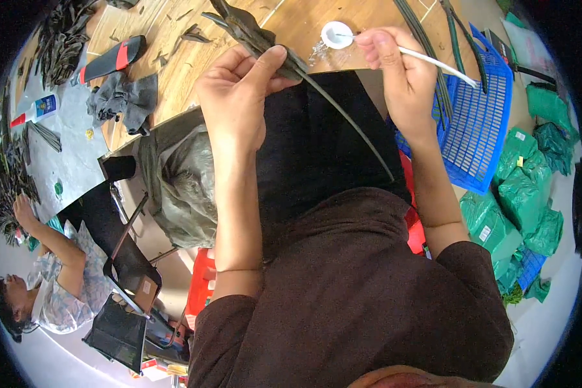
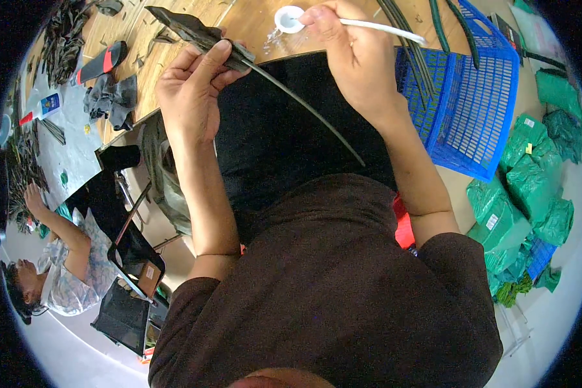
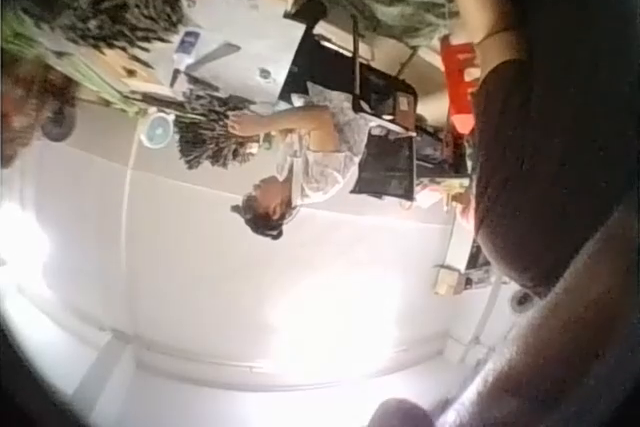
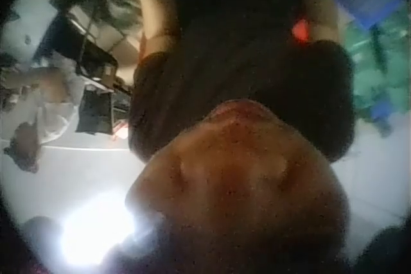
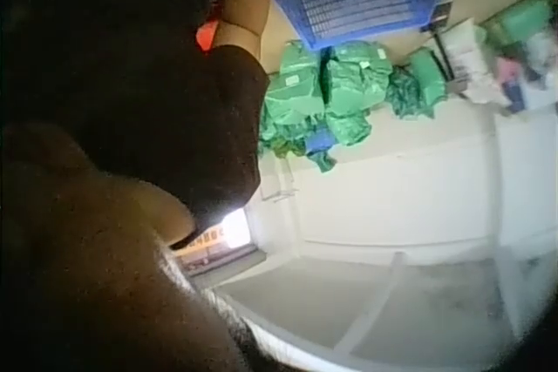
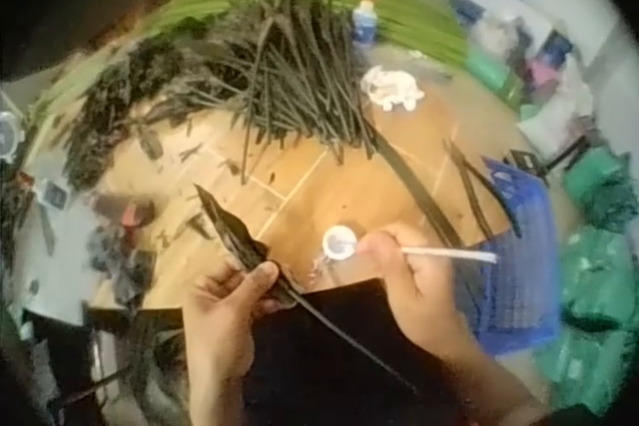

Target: The person applies glue to artificial leaves with a glue brush, then attaches the glued leaves to stems by hand.

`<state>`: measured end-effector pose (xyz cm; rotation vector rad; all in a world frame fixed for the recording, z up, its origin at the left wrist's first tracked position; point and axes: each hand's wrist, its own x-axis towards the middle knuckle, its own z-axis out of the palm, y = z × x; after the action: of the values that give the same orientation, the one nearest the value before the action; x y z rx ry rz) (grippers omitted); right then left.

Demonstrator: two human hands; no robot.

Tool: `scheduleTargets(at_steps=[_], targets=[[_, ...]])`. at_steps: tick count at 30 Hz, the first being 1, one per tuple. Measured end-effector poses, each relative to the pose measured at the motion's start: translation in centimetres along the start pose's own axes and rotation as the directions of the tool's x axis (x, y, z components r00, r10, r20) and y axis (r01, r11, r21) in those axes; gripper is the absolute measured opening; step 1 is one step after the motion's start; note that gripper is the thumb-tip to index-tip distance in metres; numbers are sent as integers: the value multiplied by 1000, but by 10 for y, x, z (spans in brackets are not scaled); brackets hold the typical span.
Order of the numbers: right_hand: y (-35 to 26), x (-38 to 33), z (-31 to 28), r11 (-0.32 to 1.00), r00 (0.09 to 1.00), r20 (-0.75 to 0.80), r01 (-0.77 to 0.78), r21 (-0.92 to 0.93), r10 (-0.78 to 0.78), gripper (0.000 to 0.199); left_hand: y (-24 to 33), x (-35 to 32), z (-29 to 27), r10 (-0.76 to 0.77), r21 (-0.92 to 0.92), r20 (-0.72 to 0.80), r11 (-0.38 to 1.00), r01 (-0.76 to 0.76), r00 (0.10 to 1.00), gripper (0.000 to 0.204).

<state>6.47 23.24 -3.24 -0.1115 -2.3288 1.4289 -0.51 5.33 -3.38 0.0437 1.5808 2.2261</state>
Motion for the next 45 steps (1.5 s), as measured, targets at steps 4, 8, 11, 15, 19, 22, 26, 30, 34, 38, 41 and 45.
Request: scheduleTargets(at_steps=[4, 8, 11, 15, 19, 22, 26, 30, 34, 38, 41, 45], targets=[[-17, -9, -6, 964, 995, -97, 16, 267, 10, 27, 3, -4, 1, 8, -5, 41, 1000, -8, 999, 8], [-42, -23, -5, 893, 998, -1, -52, 447, 58, 29, 6, -10, 5, -17, -28, 117, 999, 21, 993, 16], [-48, -32, -2, 870, 997, 48, -80, 486, 65, 27, 8, -16, 11, -27, -32, 137, 999, 32, 990, 21], [-54, -37, -3, 864, 995, 60, -100, 494, 80, 26, 15, -23, 12, -53, 34, 137, 998, 48, 989, 23], [-59, -43, -6, 870, 995, 61, -97, 483, 77, 26, 18, -27, 11, -24, 18, 153, 1000, 21, 988, 23], [-64, -45, -6, 875, 995, 58, -99, 474, 81, 27, 20, -33, 11, -21, 10, 162, 1000, 19, 987, 23], [-65, -47, -5, 871, 996, 46, -90, 482, 77, 27, 23, -35, 12, -26, 20, 164, 1000, 23, 986, 23], [-66, -49, -7, 871, 997, 47, -77, 486, 62, 27, 24, -36, 12, -23, 12, 178, 1000, 21, 984, 24], [-67, -50, -7, 873, 997, 38, -78, 482, 68, 27, 25, -38, 15, -23, 6, 182, 1000, 22, 983, 24], [-66, -50, -12, 881, 998, 38, -69, 469, 57, 27, 26, -37, 11, -20, 26, 184, 1000, 16, 983, 25], [-63, -50, -18, 859, 1000, 1, 8, 512, -10, 29, 29, -39, 12, -9, 10, 189, 1000, 7, 982, 25], [-64, -53, -18, 834, 995, -101, 50, 550, 6, 30, 27, -38, 13, -6, 6, 176, 1000, 5, 984, 24]])
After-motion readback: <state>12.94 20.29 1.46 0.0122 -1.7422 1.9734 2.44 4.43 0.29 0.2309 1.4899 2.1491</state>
